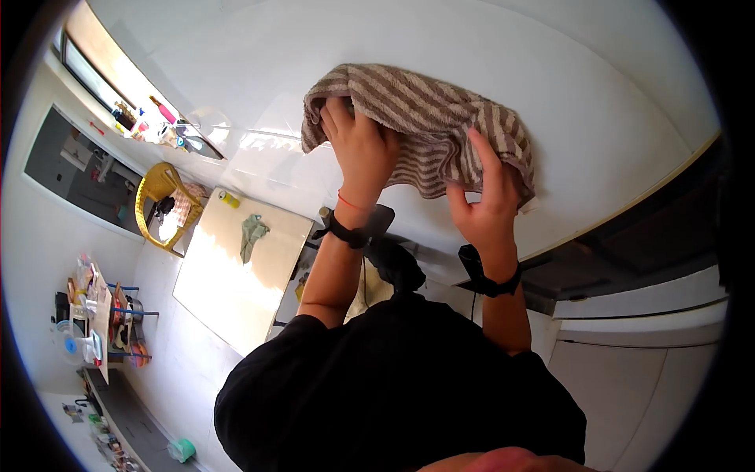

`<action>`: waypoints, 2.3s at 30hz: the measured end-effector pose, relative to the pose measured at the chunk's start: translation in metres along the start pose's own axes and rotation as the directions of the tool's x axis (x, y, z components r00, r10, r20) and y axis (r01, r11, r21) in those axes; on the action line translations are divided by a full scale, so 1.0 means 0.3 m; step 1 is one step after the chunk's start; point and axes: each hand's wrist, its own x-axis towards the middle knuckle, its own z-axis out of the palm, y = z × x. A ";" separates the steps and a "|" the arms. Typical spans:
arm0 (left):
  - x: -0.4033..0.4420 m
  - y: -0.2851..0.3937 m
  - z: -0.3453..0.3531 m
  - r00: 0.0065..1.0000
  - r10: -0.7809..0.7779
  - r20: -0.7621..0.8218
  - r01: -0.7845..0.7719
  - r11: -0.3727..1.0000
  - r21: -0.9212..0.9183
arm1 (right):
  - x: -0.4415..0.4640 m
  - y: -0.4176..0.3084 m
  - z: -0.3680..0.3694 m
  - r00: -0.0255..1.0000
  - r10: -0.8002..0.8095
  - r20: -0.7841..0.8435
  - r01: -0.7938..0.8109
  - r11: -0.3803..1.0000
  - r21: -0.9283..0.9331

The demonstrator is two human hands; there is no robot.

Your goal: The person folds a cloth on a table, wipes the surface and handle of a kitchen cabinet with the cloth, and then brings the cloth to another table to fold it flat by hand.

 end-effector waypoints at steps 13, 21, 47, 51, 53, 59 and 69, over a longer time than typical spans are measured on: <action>0.045 -0.004 -0.026 1.000 0.016 0.012 -0.015 0.997 -0.077 | -0.101 0.055 0.045 0.997 -0.049 -0.052 0.058 0.982 0.180; -0.070 0.001 -0.003 0.997 0.047 0.059 -0.045 0.998 -0.048 | -0.132 0.037 0.002 0.998 0.044 0.049 -0.052 0.982 0.181; -0.090 0.002 -0.014 0.989 0.031 0.144 -0.003 0.981 -0.194 | -0.247 0.118 0.038 0.994 0.000 0.109 0.019 0.984 -0.177; 0.003 -0.005 -0.033 0.991 0.055 0.119 -0.033 0.982 -0.185 | -0.188 0.120 0.010 0.994 -0.040 0.100 0.072 0.936 -0.343; 0.012 -0.005 -0.024 0.995 0.050 0.088 -0.034 0.984 -0.176 | -0.139 0.115 -0.003 0.998 -0.027 0.064 0.048 0.938 -0.344; -0.113 0.004 -0.007 0.990 0.043 0.133 -0.021 0.987 -0.158 | -0.118 0.089 0.004 0.996 -0.007 0.087 0.037 0.939 -0.341; 0.037 0.122 0.034 0.996 0.065 0.064 -0.046 0.962 -0.268 | -0.021 0.104 -0.061 0.996 0.041 0.078 -0.014 0.947 -0.320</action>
